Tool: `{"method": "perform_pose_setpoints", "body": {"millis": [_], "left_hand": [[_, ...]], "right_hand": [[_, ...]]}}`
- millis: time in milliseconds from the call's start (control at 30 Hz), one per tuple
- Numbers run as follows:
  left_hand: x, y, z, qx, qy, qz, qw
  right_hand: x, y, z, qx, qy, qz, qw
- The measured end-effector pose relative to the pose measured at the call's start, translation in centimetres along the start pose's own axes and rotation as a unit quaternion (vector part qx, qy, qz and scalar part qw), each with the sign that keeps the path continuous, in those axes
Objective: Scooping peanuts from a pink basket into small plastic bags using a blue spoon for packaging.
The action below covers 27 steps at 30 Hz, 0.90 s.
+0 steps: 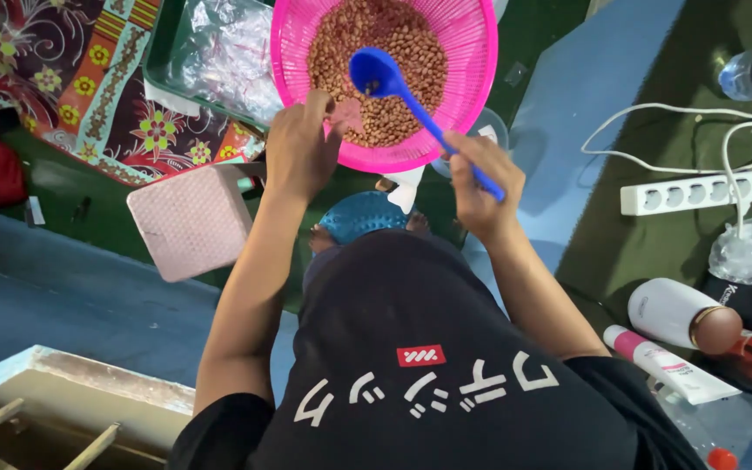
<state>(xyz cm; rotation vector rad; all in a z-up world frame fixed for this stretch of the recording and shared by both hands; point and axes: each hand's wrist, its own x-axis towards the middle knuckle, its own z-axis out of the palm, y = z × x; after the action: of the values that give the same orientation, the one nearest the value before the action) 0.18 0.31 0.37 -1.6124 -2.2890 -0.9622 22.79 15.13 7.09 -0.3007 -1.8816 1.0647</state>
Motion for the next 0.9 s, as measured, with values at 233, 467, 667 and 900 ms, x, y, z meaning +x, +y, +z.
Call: {"method": "perform_pose_setpoints", "body": {"millis": [233, 467, 667, 900], "left_hand": [[2.0, 2.2, -1.5, -0.039, -0.120, -0.110, 0.986], [2.7, 3.0, -2.7, -0.114, -0.078, -0.058, 0.989], [2.9, 4.6, -3.2, -0.117, 0.047, 0.066, 0.990], [-1.6, 8.6, -1.2, -0.163, -0.054, 0.036, 0.984]], "right_hand": [[0.7, -0.8, -1.8, -0.067, -0.168, -0.160, 0.970], [0.9, -0.4, -2.4, -0.050, 0.094, -0.219, 0.970], [0.7, 0.1, -3.6, 0.061, 0.058, -0.065, 0.994], [0.3, -1.1, -0.6, -0.068, -0.222, 0.169, 0.958]]}}
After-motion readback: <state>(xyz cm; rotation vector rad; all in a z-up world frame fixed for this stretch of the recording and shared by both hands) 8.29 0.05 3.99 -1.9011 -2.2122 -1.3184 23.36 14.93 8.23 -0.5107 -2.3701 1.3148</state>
